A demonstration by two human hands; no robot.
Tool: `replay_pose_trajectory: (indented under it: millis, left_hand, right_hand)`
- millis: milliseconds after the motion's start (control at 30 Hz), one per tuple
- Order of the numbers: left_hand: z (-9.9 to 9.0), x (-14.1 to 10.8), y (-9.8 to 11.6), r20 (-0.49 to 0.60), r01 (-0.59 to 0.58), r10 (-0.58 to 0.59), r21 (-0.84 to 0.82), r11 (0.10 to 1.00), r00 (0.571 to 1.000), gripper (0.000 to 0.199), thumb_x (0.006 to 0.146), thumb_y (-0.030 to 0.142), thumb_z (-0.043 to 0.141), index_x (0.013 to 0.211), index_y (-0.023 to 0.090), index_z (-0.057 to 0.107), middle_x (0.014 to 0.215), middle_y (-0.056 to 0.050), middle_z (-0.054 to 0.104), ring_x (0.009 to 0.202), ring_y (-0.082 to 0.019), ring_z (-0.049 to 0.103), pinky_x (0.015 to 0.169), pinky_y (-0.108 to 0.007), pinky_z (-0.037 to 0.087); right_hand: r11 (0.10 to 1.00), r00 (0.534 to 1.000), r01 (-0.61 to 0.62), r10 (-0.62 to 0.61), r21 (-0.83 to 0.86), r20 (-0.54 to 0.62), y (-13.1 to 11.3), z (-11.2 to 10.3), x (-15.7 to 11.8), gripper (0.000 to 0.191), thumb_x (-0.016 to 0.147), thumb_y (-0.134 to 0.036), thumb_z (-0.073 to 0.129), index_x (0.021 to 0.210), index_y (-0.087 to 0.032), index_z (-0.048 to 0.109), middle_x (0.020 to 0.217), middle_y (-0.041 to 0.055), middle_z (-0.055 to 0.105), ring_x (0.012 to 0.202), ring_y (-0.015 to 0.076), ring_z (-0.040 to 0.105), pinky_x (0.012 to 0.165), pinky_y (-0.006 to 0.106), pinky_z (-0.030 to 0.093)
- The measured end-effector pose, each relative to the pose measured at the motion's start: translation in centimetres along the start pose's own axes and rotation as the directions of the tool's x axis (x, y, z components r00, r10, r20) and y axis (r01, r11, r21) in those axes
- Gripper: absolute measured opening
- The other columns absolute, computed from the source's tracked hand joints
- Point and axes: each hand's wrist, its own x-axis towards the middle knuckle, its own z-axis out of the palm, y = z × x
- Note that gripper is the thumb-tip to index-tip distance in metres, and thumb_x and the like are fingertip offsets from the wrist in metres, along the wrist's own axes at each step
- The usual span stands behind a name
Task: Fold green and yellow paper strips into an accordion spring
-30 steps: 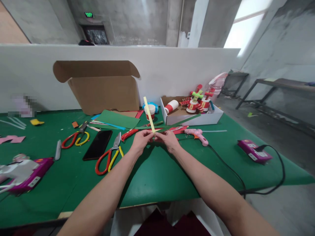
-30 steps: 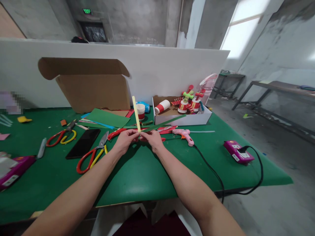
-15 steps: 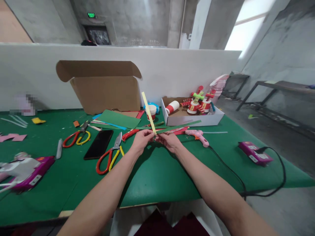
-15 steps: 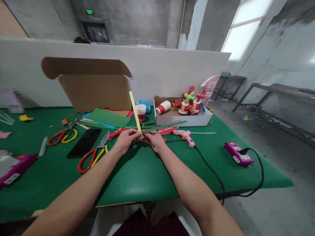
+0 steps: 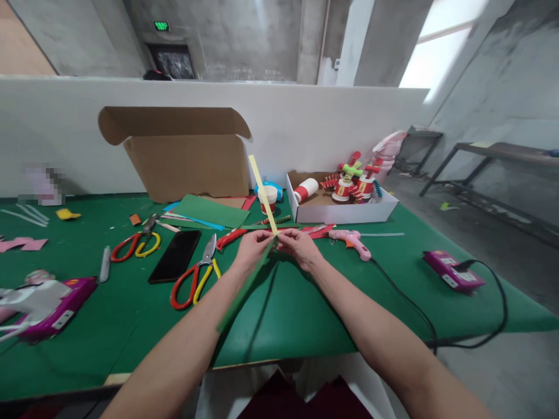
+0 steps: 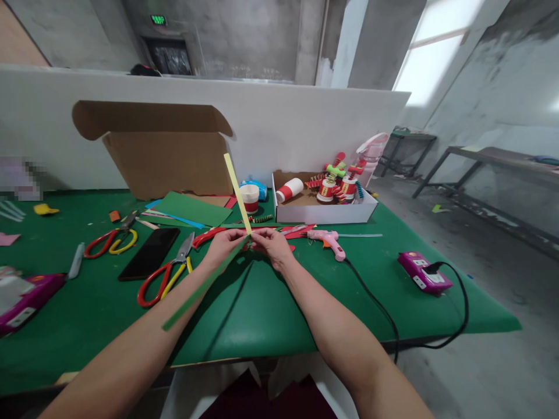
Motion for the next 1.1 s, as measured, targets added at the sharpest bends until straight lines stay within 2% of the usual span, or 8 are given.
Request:
replay_pose_trajectory:
  millis: [200,333,467,567,667,833,1100]
  left_hand:
    - [-0.08,0.02,-0.05,0.019,0.029,-0.028,-0.049,0.998,0.999,0.038,0.048,0.042,0.084,0.069,0.013,0.07,0.059,-0.001,0.063,0.052,-0.01,0.051,0.055,-0.024,0.042]
    - [0.12,-0.25,0.01,0.054,-0.004,0.006,-0.048,0.999,0.999,0.039,0.051,0.038,0.084,0.078,0.014,0.068,0.067,-0.001,0.065,0.057,-0.01,0.055,0.059,-0.025,0.045]
    - [0.36,-0.5,-0.06,0.042,-0.04,0.044,-0.085,0.996,0.998,0.039,0.054,0.038,0.083,0.079,0.017,0.061,0.069,0.001,0.065,0.061,-0.011,0.059,0.06,-0.023,0.047]
    - [0.27,-0.38,-0.28,0.014,-0.032,0.034,-0.082,0.996,0.999,0.039,0.057,0.044,0.081,0.075,0.017,0.06,0.065,0.002,0.063,0.058,-0.01,0.057,0.059,-0.023,0.047]
    - [0.08,-0.12,-0.48,-0.013,-0.018,0.017,-0.075,0.997,1.0,0.041,0.054,0.047,0.081,0.071,0.017,0.06,0.062,0.002,0.061,0.056,-0.01,0.057,0.059,-0.023,0.048]
    - [0.13,-0.14,-0.26,-0.027,-0.007,0.005,-0.064,0.998,1.0,0.043,0.05,0.049,0.083,0.068,0.017,0.06,0.06,0.002,0.061,0.055,-0.01,0.056,0.058,-0.024,0.047]
    - [0.34,-0.29,-0.05,0.006,0.011,-0.01,-0.054,0.998,1.0,0.036,0.053,0.044,0.081,0.066,0.017,0.062,0.057,0.001,0.06,0.054,-0.009,0.053,0.054,-0.022,0.044]
  right_hand:
    - [0.996,0.997,0.06,-0.064,-0.072,-0.048,-0.18,0.06,-0.12,0.033,0.05,-0.036,0.087,0.073,-0.016,0.073,0.067,0.0005,0.07,0.056,0.009,0.059,0.067,0.027,0.053]
    - [0.995,0.993,0.079,-0.084,-0.057,-0.082,-0.15,-0.02,0.06,0.032,0.05,-0.035,0.086,0.073,-0.017,0.073,0.066,0.0001,0.069,0.058,0.0107,0.06,0.07,0.029,0.054]
    - [0.995,0.992,0.092,-0.095,-0.034,-0.083,0.0,-0.08,0.19,0.03,0.051,-0.032,0.086,0.071,-0.017,0.071,0.064,-0.0008,0.068,0.06,0.0115,0.061,0.072,0.029,0.054]
    - [0.997,0.995,0.07,-0.072,-0.031,-0.066,0.11,-0.08,0.17,0.029,0.052,-0.031,0.086,0.072,-0.016,0.07,0.066,-0.0006,0.068,0.06,0.0108,0.061,0.071,0.029,0.053]
    - [1.0,0.999,0.008,-0.008,0.005,-0.042,0.13,-0.03,0.12,0.031,0.049,-0.029,0.087,0.071,-0.016,0.069,0.066,-0.001,0.068,0.058,0.0094,0.06,0.069,0.028,0.053]
    - [0.999,0.999,-0.042,0.043,0.022,-0.022,0.12,-0.01,0.11,0.032,0.052,-0.036,0.087,0.07,-0.015,0.07,0.061,-0.002,0.064,0.056,0.0081,0.058,0.065,0.025,0.052]
    - [0.995,0.996,0.074,-0.076,-0.068,-0.034,0.45,-0.12,0.3,0.028,0.054,-0.036,0.085,0.068,-0.017,0.07,0.066,-0.0018,0.066,0.057,0.0072,0.056,0.065,0.023,0.049]
